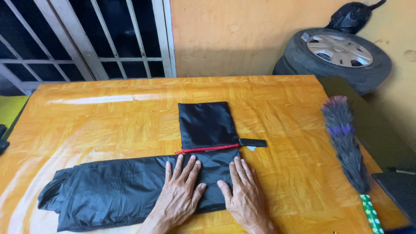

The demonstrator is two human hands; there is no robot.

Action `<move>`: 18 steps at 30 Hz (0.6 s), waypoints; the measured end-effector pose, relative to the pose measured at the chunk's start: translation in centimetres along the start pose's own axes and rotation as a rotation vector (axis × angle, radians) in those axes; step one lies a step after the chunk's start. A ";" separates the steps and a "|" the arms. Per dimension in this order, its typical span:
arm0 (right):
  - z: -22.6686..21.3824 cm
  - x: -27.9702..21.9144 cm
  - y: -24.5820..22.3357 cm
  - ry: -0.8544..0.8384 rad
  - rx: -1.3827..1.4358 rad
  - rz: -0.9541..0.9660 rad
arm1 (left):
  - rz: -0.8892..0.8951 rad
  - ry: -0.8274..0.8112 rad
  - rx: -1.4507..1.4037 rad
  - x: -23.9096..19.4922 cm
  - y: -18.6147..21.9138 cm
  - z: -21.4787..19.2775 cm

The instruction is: The person folds a black fabric item on a wooden table, rolling it into a compact bundle. They then place the folded item into a small black pouch with a red zipper and secure it by zipping the pouch closed.

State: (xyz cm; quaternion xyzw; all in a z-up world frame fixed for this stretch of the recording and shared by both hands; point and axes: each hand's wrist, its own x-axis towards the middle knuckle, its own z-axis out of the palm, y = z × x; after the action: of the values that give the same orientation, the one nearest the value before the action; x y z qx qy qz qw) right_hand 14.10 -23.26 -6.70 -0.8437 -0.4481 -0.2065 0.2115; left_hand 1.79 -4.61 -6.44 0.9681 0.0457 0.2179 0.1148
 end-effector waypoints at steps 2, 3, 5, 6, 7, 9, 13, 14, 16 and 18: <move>-0.2 0.1 -0.1 -0.005 0.039 -0.016 | -0.025 0.016 0.011 0.0 -0.1 0.2; -0.2 0.2 -0.1 -0.004 0.036 -0.011 | -0.020 0.014 0.009 0.0 -0.1 0.3; -0.2 0.4 0.0 -0.013 0.031 -0.035 | -0.030 0.039 0.012 -0.1 -0.2 0.3; -0.4 0.5 -0.1 -0.012 0.030 -0.032 | -0.027 0.038 0.011 0.0 -0.2 0.4; -0.5 0.5 -0.2 -0.017 0.011 -0.030 | -0.026 0.030 0.006 0.0 -0.2 0.4; -0.4 0.6 -0.3 -0.022 -0.007 -0.033 | -0.029 0.024 0.002 0.0 -0.4 0.4; 0.2 0.4 0.2 0.007 0.158 0.043 | -0.024 0.018 -0.025 -0.1 -0.4 0.4; 0.3 0.5 0.4 0.016 0.256 0.104 | -0.022 0.012 -0.044 -0.1 -0.4 0.2; 0.1 0.9 1.3 -0.030 0.384 0.328 | -0.025 0.007 -0.061 0.0 -0.5 0.2; -0.4 1.5 2.1 -0.086 0.509 0.552 | -0.034 -0.002 -0.083 0.0 -0.5 0.0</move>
State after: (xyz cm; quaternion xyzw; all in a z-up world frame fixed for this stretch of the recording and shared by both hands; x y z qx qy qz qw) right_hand 16.57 -23.48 -5.94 -0.8610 -0.2494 0.0116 0.4431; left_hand 1.73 -4.11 -6.59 0.9618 0.0532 0.2168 0.1586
